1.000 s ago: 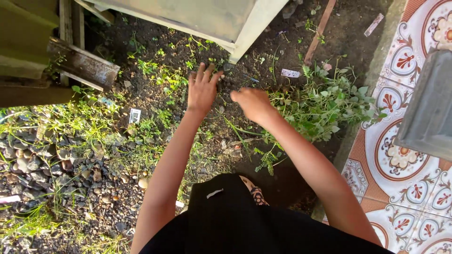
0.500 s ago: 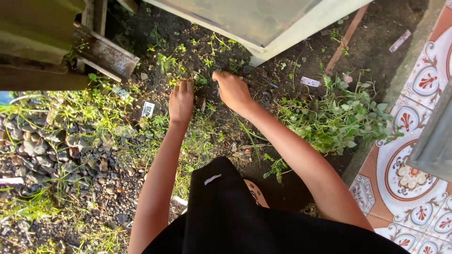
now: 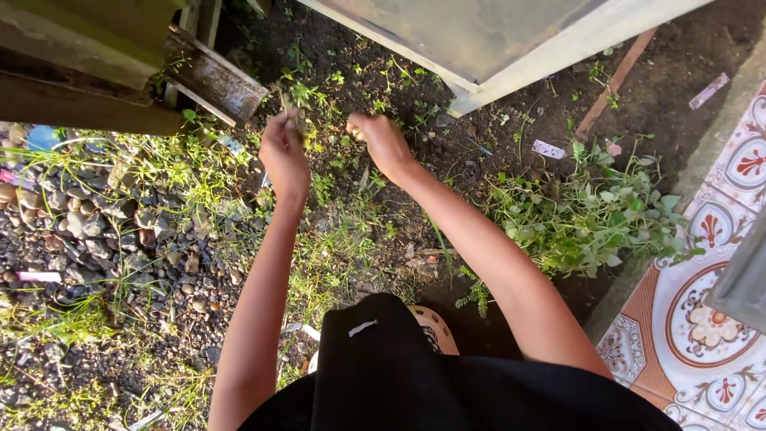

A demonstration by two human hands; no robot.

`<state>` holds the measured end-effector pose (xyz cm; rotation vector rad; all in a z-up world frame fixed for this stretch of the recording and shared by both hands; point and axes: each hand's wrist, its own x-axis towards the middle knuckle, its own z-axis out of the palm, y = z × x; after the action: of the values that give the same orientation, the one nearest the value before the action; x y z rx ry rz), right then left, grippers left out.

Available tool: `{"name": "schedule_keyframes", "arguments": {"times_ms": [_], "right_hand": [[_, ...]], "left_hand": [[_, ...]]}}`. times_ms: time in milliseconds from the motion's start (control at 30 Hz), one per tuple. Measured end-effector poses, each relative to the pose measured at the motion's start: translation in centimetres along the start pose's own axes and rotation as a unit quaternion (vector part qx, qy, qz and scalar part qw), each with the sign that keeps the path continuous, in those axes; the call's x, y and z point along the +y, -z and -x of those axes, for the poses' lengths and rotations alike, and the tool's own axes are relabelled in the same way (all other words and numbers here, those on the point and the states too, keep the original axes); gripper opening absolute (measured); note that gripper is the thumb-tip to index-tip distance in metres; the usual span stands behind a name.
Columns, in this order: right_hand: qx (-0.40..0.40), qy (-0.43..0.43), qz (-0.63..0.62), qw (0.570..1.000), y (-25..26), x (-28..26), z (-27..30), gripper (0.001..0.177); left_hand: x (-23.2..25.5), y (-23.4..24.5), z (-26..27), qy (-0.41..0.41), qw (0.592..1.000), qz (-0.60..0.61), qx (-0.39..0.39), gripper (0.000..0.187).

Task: The person is pulling weeds from a dirt patch in a backyard area.

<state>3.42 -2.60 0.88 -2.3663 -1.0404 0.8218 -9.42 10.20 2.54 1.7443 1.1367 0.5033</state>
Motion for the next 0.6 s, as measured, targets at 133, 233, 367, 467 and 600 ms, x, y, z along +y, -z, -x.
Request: {"name": "schedule_keyframes", "arguments": {"times_ms": [133, 233, 367, 467, 600], "right_hand": [[0.138, 0.154, -0.081, 0.975, -0.5, 1.3, 0.8, 0.044], [0.075, 0.078, -0.135, 0.985, 2.3, -0.6, 1.9, 0.044], [0.177, 0.153, -0.128, 0.964, 4.6, -0.1, 1.3, 0.025], [0.195, 0.131, -0.155, 0.96, 5.7, 0.6, 0.7, 0.01], [0.189, 0.097, -0.157, 0.964, 6.3, 1.3, 0.2, 0.016]], "left_hand": [[-4.2, -4.7, -3.3, -0.14, 0.982, -0.103, 0.067, 0.023], [-4.6, -7.2, -5.4, -0.117, 0.988, -0.103, 0.003, 0.059], [-1.0, -7.5, -6.9, -0.187, 0.926, -0.329, 0.014, 0.116], [-3.6, -8.2, -8.6, -0.139, 0.932, -0.332, -0.042, 0.08], [-3.5, -6.7, -9.4, -0.109, 0.969, -0.217, -0.051, 0.037]]}}
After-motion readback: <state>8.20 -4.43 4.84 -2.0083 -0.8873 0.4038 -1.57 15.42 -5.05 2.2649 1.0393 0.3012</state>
